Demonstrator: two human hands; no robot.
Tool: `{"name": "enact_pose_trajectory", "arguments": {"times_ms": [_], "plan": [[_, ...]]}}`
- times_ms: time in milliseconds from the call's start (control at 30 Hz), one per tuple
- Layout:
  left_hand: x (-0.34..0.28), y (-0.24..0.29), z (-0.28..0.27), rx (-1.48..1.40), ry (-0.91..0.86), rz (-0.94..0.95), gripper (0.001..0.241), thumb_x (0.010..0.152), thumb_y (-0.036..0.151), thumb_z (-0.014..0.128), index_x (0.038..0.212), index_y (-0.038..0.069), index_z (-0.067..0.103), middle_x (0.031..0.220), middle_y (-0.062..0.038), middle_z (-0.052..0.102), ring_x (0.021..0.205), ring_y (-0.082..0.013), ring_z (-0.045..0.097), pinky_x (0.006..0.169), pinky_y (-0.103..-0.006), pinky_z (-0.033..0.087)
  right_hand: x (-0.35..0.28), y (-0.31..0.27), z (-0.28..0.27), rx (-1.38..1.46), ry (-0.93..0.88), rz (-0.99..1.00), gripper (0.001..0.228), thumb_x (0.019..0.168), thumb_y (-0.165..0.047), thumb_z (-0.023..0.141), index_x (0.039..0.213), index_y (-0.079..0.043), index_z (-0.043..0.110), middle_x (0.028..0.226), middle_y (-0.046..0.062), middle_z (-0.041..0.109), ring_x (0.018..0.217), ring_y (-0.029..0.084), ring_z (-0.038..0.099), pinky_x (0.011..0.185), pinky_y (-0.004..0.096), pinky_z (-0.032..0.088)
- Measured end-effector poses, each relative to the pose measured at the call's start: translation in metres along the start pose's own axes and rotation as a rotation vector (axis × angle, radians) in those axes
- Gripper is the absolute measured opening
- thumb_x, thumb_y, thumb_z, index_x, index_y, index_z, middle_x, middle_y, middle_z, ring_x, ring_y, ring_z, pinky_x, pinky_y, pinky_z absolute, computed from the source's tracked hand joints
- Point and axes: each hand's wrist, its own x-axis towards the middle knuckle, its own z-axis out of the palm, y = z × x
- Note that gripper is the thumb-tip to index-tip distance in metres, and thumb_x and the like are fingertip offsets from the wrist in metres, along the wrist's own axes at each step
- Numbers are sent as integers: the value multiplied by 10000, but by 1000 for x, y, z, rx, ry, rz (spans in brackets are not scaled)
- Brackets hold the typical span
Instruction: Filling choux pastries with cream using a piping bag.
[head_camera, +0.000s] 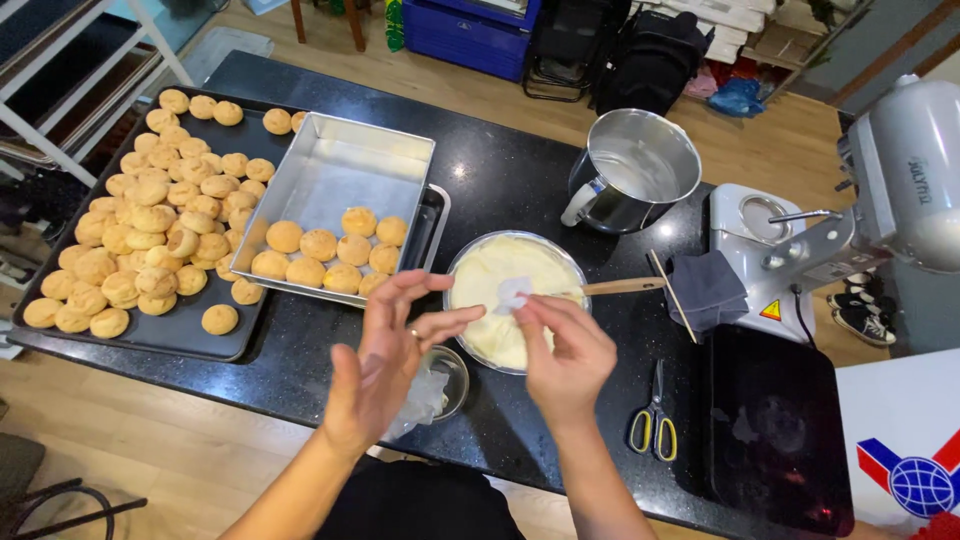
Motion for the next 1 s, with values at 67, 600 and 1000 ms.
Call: {"name": "enact_pose_trajectory", "arguments": {"times_ms": [67,600,1000], "plan": [[1,4,-5,10,23,-11,1034,922,862,334,1559,60,188,1535,-202,386,1356,-378,562,1175,-498,369,4,4,0,142,53,69,163,916,71,734,1070,28,762,1089,143,747,973,180,724,856,275,606],[-25,0,-61,72,109,-151,783,1047,657,304,1511,28,361,1404,-158,580,1223,-241,573,1068,-402,425,-28,40,-50,-292,-31,-154,117,881,74,771,931,-27,738,959,109,750,908,210,731,850,297,583],[-63,-64,-96,954,193,-503,310,811,235,781,1090,102,754,1013,-64,661,844,-188,647,656,-320,529,-113,235,-129,-890,250,447,211,973,-188,817,1079,-17,753,946,139,737,763,170,707,686,302,562]]}}
